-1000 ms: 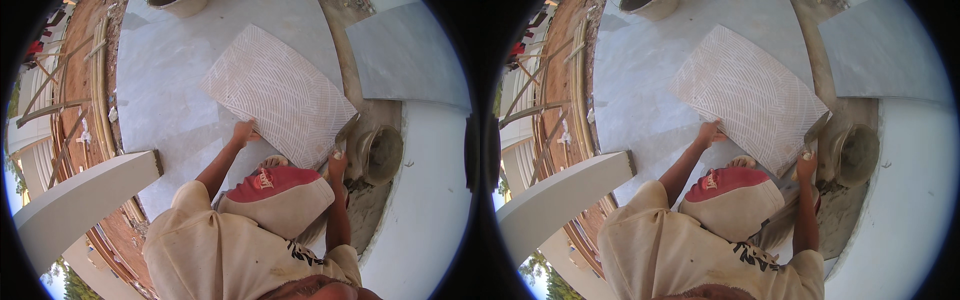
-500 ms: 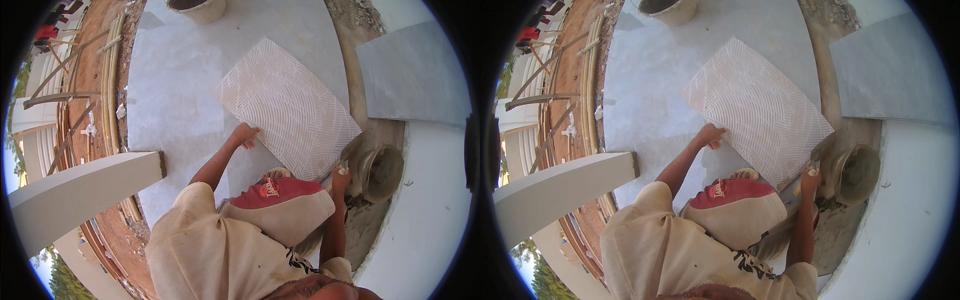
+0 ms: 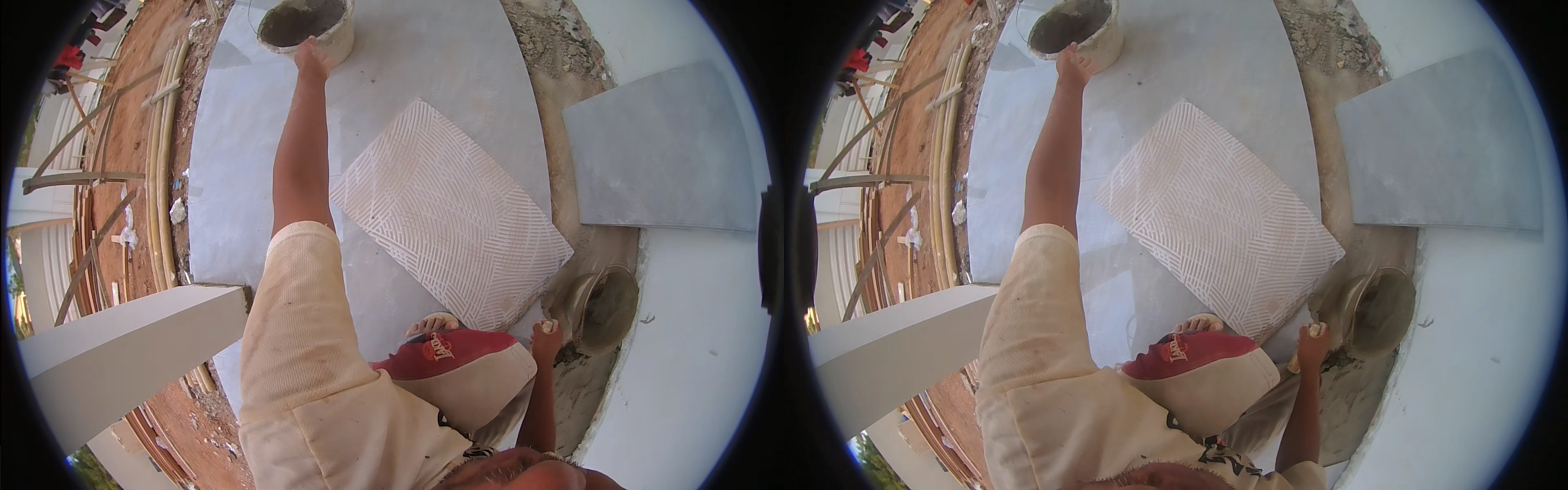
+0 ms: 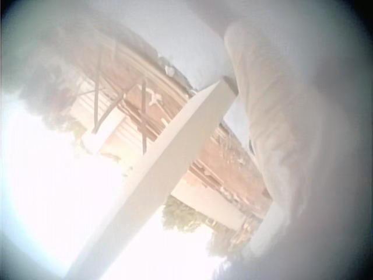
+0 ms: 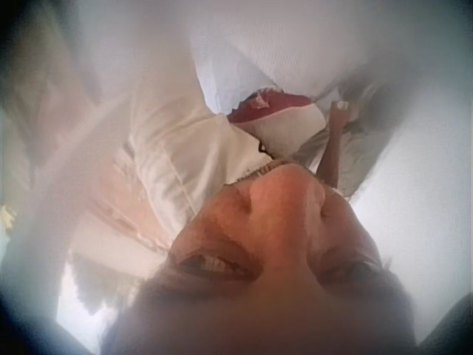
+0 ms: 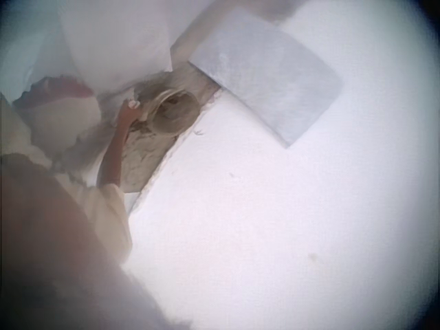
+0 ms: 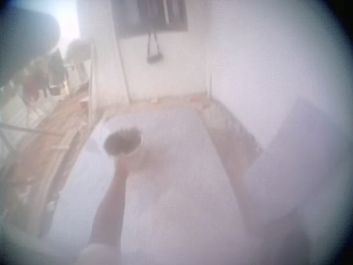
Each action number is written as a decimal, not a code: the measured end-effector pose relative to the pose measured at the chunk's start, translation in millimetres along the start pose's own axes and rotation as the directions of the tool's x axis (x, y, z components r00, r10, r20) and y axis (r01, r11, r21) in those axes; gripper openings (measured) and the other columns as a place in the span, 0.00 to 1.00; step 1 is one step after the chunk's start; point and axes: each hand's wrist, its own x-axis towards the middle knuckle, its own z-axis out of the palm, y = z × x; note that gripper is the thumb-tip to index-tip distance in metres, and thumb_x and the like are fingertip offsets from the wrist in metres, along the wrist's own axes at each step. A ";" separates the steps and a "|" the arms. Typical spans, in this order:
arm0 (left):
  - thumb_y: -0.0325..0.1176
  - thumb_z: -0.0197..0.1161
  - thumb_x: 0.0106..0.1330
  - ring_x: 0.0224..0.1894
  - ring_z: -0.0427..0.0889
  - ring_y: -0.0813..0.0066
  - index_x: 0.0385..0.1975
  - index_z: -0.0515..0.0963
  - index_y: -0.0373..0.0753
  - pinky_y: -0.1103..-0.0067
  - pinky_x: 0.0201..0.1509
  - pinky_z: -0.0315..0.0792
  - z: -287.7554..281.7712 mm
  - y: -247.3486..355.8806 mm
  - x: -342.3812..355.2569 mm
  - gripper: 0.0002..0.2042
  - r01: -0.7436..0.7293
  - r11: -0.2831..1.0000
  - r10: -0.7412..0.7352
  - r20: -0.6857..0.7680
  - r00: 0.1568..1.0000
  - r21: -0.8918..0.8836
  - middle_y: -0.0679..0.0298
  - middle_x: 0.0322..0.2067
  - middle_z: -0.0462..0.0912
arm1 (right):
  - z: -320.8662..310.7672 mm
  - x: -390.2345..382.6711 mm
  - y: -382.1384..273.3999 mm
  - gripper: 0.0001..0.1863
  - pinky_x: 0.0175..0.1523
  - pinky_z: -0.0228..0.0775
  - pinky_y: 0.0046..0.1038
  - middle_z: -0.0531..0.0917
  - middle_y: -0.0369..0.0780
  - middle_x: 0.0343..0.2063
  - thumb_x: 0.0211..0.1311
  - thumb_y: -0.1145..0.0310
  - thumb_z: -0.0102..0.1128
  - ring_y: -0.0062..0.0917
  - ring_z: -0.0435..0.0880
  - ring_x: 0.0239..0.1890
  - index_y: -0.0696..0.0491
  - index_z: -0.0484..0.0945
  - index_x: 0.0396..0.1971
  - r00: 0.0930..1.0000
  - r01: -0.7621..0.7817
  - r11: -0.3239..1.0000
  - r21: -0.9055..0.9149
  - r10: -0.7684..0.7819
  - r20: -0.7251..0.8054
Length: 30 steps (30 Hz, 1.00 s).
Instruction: The person scoops cement from a bucket and spreads it onto the floor using a trowel. They then apply cement to the back of a large tile and place it onto the prepared floor area, pressing it down to secure it.
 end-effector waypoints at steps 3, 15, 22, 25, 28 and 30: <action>0.42 0.56 0.68 0.75 0.46 0.45 0.72 0.39 0.31 0.54 0.73 0.51 13.4 13.4 9.9 0.42 0.021 0.958 -0.026 -0.014 1.000 -0.287 0.42 0.73 0.40 | 1.3 -5.7 -11.3 0.10 0.20 0.65 0.22 0.75 0.35 0.21 0.56 0.74 0.63 0.17 0.73 0.17 0.58 0.73 0.36 1.000 0.006 0.999 -0.036 -0.006 -0.005; 0.42 0.60 0.64 0.51 0.71 0.62 0.60 0.58 0.28 0.67 0.51 0.69 -72.0 -16.9 -89.1 0.31 0.137 0.955 -0.143 -0.002 0.990 -0.265 0.46 0.61 0.63 | 49.0 6.7 -124.0 0.08 0.23 0.66 0.22 0.76 0.34 0.22 0.58 0.72 0.60 0.15 0.72 0.18 0.57 0.75 0.36 0.963 0.166 0.986 -0.014 -0.159 0.218; 0.55 0.59 0.67 0.45 0.75 0.66 0.53 0.67 0.32 0.69 0.48 0.72 -118.6 -22.8 -259.1 0.30 0.231 0.965 -0.226 -0.046 0.973 0.126 0.52 0.47 0.74 | 119.1 6.3 -251.2 0.16 0.44 0.70 0.26 0.79 0.39 0.31 0.57 0.73 0.62 0.21 0.75 0.33 0.61 0.76 0.46 0.689 0.649 0.759 -0.053 -0.557 0.464; 0.59 0.61 0.64 0.57 0.72 0.62 0.61 0.63 0.30 0.63 0.58 0.68 -161.2 -26.2 -247.1 0.39 0.098 0.955 -0.026 -0.253 0.967 0.278 0.53 0.54 0.73 | 151.7 -14.4 -311.1 0.20 0.48 0.72 0.31 0.82 0.45 0.35 0.58 0.71 0.64 0.30 0.80 0.37 0.60 0.75 0.51 0.564 0.759 0.650 -0.037 -0.627 0.537; 0.53 0.62 0.66 0.60 0.72 0.62 0.62 0.65 0.29 0.66 0.59 0.69 -181.1 -10.6 -200.9 0.35 -0.112 0.939 0.148 -0.088 0.985 0.326 0.54 0.56 0.74 | 179.0 -32.7 -363.9 0.23 0.50 0.73 0.35 0.83 0.50 0.39 0.58 0.69 0.64 0.39 0.83 0.41 0.59 0.74 0.53 0.390 0.902 0.423 -0.091 -0.704 0.593; 0.48 0.62 0.67 0.59 0.73 0.64 0.61 0.66 0.29 0.69 0.59 0.70 -187.8 9.1 -171.2 0.31 -0.127 0.963 0.104 0.109 0.989 0.237 0.55 0.56 0.75 | 195.5 -42.7 -389.9 0.24 0.51 0.73 0.39 0.83 0.51 0.42 0.58 0.67 0.63 0.45 0.83 0.43 0.58 0.74 0.54 0.331 0.939 0.307 -0.158 -0.670 0.665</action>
